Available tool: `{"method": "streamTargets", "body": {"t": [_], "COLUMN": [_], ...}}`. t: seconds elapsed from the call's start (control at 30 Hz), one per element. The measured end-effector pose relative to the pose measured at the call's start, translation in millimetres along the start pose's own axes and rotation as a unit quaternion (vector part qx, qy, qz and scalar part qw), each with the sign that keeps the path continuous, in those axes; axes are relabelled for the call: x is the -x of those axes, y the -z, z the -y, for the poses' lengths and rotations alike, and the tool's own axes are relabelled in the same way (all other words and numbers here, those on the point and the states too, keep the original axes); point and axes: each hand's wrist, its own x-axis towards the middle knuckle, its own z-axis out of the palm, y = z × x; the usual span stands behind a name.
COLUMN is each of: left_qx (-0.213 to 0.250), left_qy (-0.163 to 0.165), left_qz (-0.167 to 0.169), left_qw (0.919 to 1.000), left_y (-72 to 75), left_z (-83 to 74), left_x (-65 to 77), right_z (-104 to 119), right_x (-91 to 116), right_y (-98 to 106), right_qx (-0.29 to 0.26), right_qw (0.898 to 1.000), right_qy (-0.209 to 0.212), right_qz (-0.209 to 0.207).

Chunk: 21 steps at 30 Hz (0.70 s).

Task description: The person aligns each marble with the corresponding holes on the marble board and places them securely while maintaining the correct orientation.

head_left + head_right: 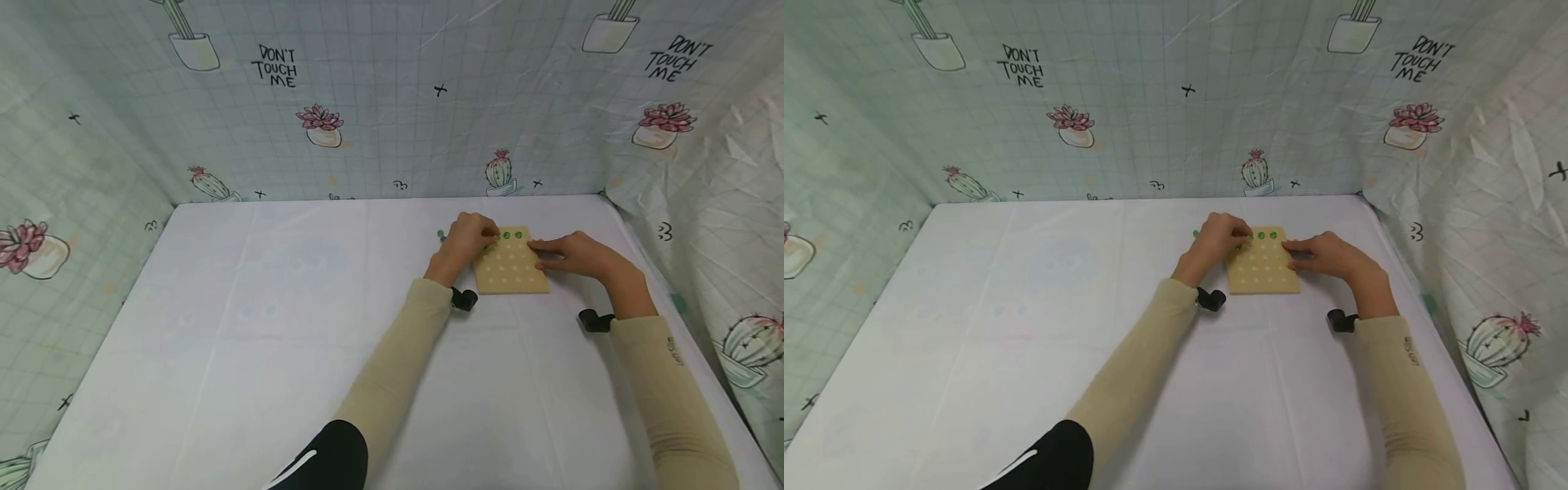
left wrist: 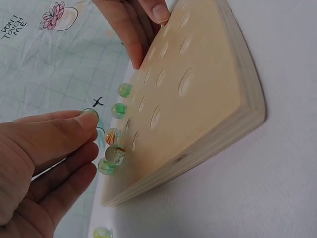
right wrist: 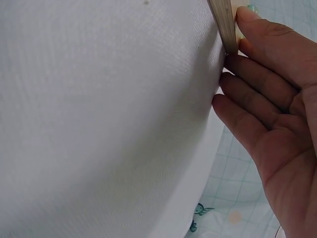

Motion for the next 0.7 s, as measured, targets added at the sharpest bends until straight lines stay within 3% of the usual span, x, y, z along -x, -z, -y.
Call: {"method": "streamTargets", "body": {"t": [0.33,0.7], "left_qx": [-0.017,-0.034], "left_qy": [0.016,0.012], "left_qz": [0.019,-0.002], "left_qw": [0.9995,0.9994], "left_y": [-7.6,-11.6], "left_z": [-0.6,-3.8], "left_x": [4.2,4.3], "right_z": [1,0], "right_x": [6,5], "right_y": [-7,-7], "right_qx": [-0.075,-0.062], "right_qw": [0.996,0.997], "right_qy": [-0.042,-0.022], "right_qz": [-0.011,-0.030]}}
